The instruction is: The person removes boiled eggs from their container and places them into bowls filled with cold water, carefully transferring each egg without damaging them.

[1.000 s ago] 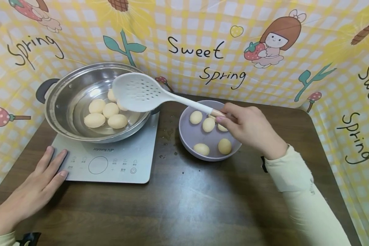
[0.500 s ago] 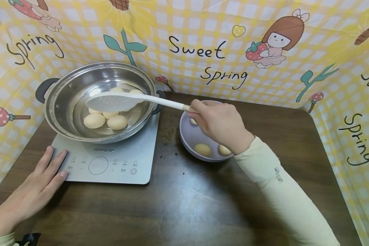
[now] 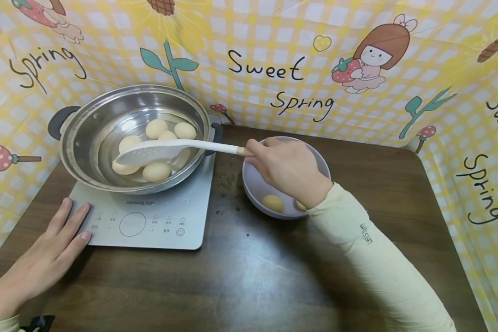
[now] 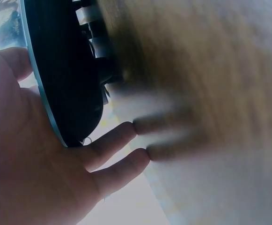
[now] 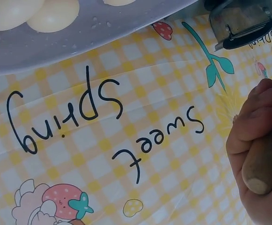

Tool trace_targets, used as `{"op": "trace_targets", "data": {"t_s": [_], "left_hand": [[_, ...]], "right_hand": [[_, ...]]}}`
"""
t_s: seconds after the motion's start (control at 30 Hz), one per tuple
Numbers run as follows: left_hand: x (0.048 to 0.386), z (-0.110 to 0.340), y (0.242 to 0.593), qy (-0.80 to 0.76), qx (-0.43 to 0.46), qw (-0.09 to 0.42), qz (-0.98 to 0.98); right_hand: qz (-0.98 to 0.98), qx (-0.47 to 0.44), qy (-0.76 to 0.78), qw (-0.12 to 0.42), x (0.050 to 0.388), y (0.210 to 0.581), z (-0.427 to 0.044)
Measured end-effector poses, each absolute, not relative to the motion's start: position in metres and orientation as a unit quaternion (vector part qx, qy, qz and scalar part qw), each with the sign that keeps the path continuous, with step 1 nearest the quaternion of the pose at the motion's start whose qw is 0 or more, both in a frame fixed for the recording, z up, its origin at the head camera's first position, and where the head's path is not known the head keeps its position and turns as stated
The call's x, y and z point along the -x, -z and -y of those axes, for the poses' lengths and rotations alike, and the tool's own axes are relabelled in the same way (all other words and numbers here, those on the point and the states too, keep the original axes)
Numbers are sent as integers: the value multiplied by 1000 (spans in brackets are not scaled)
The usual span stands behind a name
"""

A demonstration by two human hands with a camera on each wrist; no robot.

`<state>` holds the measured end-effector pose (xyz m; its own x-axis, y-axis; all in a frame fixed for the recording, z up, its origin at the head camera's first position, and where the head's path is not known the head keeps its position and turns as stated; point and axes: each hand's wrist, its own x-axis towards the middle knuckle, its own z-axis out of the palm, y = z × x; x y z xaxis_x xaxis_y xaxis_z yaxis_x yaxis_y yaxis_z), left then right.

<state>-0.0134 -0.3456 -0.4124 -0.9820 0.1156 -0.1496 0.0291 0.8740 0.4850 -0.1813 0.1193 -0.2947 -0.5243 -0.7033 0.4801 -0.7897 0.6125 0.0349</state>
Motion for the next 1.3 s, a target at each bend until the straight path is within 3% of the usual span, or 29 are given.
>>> {"op": "trace_targets", "data": {"t_s": [0.73,1.3], "left_hand": [[15,348,412,-250,-44,78,-964],[15,346,412,-241,-33,91,-966]], "right_hand": [[865,-468,-104,149,183,288,-114],[899,-424,-103,-36,192,265,-102]]}}
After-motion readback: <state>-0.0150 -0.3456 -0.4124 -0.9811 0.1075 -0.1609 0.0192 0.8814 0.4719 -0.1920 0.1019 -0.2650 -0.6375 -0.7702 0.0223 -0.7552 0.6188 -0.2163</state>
